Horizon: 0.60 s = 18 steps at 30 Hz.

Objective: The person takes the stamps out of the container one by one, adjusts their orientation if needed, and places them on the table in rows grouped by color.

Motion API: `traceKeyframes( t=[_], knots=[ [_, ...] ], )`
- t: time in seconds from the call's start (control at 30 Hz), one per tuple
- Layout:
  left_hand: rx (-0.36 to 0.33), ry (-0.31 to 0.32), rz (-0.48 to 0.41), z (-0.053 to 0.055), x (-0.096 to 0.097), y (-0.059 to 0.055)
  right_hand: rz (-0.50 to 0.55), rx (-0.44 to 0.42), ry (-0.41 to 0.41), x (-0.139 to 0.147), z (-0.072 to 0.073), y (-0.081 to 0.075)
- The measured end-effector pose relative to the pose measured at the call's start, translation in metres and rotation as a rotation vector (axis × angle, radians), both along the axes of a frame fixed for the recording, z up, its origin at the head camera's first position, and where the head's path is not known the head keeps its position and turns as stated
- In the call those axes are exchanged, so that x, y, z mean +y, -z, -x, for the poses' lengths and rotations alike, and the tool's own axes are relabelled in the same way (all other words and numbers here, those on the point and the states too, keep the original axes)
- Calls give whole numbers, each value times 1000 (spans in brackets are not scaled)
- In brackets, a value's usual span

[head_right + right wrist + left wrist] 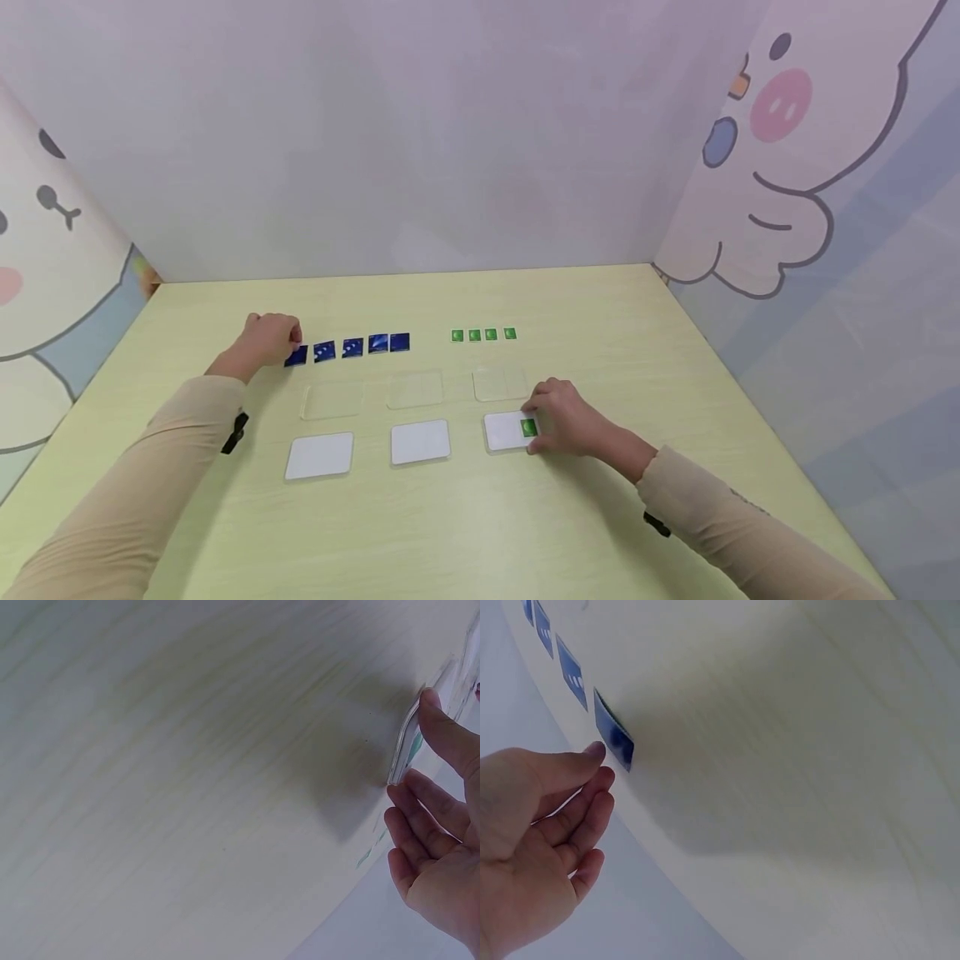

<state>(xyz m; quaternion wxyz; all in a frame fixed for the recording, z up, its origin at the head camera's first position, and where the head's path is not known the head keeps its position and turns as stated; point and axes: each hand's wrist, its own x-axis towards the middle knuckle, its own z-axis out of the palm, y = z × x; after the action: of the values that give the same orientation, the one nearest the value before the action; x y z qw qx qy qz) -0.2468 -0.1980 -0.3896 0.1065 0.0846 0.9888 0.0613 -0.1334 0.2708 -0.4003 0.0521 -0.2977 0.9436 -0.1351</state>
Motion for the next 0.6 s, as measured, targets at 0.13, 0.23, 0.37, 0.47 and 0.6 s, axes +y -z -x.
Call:
traceKeyframes(
  t=[0.13,0.23,0.37,0.47,0.6],
  knots=[
    [9,-5,-7,-1,1,-4,3,2,4,0,-1,-1],
    [15,0,-19,-4,4,-7,8,3,8,0,-1,-1],
    [28,21,-28,-8,12,-14,18,3,11,0,-2,-1],
    [46,40,-42,-12,22,-21,25,5,11,1,-2,0],
    [73,61,-69,-17,35,-30,31,3,18,1,-1,1]
  ],
)
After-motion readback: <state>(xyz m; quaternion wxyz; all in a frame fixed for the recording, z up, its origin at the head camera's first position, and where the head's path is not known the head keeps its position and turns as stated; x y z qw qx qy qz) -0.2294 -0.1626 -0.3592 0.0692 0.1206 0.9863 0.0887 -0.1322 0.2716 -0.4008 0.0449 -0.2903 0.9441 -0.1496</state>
